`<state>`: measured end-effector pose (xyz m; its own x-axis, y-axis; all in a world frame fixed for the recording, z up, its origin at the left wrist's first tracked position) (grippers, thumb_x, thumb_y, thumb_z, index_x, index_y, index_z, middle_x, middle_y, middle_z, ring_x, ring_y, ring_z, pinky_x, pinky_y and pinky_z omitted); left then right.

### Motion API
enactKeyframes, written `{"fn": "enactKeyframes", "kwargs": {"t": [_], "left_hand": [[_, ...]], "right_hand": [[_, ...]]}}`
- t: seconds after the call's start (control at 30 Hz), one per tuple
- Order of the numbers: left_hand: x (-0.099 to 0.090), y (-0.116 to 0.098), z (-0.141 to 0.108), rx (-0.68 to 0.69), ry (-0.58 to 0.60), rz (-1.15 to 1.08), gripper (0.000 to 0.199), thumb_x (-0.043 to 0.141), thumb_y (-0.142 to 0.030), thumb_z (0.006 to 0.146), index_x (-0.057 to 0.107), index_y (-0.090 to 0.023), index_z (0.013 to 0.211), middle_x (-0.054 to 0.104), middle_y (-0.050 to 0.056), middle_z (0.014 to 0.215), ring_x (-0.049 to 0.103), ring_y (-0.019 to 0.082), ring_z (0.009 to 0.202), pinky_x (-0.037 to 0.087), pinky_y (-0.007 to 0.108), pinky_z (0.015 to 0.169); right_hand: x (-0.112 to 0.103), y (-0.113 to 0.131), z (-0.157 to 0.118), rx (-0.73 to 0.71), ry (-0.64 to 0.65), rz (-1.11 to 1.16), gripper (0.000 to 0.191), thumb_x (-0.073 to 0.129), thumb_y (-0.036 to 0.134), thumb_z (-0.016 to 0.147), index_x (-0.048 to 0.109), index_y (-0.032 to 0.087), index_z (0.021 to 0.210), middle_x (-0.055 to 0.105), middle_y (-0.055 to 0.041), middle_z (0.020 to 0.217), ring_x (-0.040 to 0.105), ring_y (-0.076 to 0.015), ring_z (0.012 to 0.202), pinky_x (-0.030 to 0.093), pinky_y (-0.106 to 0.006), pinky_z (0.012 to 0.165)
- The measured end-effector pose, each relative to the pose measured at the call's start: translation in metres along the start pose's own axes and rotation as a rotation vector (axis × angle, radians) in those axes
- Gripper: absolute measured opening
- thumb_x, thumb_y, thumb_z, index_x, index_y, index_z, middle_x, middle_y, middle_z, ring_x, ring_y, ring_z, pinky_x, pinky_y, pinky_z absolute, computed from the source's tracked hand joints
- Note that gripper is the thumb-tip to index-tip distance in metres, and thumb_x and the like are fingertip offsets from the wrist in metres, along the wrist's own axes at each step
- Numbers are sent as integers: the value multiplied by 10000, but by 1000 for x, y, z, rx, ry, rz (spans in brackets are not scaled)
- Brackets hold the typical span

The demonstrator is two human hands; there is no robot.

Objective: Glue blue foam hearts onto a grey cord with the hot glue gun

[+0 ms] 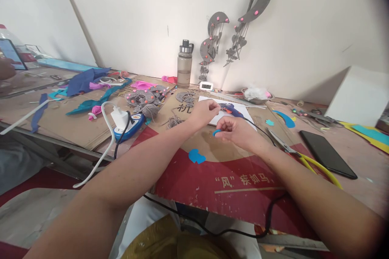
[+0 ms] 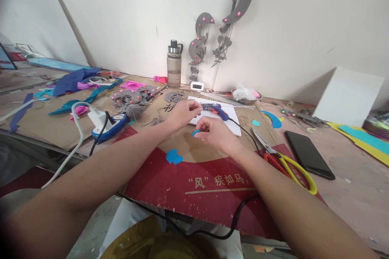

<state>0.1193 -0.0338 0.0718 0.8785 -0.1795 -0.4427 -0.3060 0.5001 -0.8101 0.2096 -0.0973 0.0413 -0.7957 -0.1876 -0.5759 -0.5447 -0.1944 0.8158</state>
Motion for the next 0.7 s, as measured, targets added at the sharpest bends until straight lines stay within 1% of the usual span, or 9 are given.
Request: {"fn": "enactKeyframes", "kwargs": {"t": [0.07,0.13,0.17,0.23,0.33,0.43,0.5,0.57,0.7], "left_hand": [[3,4,1,-55,36,-60,109,551,-220,814,606,-155,747,656,20,734,578,108,616,447,246,607],[12,8,1,-93,116,-148,153,538,-268,838,605,-147,775,648,23,727,565,98,580,436,231,547],[18,9,1,-105,162,-203,172,527,-284,852,609,-143,798,639,22,712,564,96,572,438,225,532],[29,11,0,-118,251,-310,194,509,-292,875,618,-135,842,621,16,664,572,96,559,460,223,529],[40,12,-1,-126,339,-418,189,543,-292,881,617,-125,834,613,11,610,584,91,534,501,237,567],[48,11,-5,-168,458,-546,176,602,-293,864,611,-118,846,654,32,649,632,102,580,541,271,642],[50,9,-8,-191,529,-613,204,642,-313,844,612,-112,863,680,55,692,660,120,626,554,300,684],[48,6,-9,-182,549,-641,244,693,-330,803,615,-106,859,691,67,722,665,126,639,556,314,699],[42,4,-6,-178,519,-682,239,754,-283,742,622,-99,818,679,49,694,645,108,609,544,299,696]], "right_hand": [[-22,-3,2,0,-195,65,322,732,349,644,467,212,766,513,68,601,487,-94,516,382,-246,496],[-41,-7,1,6,-355,118,405,774,355,595,439,221,779,529,69,608,516,-102,512,407,-248,476],[-49,-9,0,14,-410,139,431,789,355,578,437,223,787,540,66,612,531,-109,515,418,-249,466],[-58,-11,-1,30,-470,162,466,817,349,551,440,226,796,558,60,611,547,-116,516,434,-247,447],[-61,-11,-2,28,-473,179,482,841,345,539,451,228,798,574,55,601,550,-113,507,451,-243,445],[-61,-12,-1,11,-450,201,471,848,367,540,485,219,801,593,45,613,559,-110,513,474,-248,471],[-59,-12,1,-10,-420,212,465,847,402,541,510,209,798,598,38,631,563,-107,521,488,-253,491],[-56,-11,3,-19,-390,214,473,846,439,537,527,199,791,595,34,645,563,-103,527,494,-255,506],[-57,-3,0,8,-367,151,491,834,496,545,548,193,805,595,26,681,564,-101,547,498,-267,549]]}}
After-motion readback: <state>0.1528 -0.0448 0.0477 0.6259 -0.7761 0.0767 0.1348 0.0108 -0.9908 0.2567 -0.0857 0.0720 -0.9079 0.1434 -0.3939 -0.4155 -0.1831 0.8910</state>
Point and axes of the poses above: each hand's wrist, its own z-axis towards the middle knuckle, its own x-axis out of the palm, y = z × x, the point moved 9 cm from there along z, towards the middle knuckle
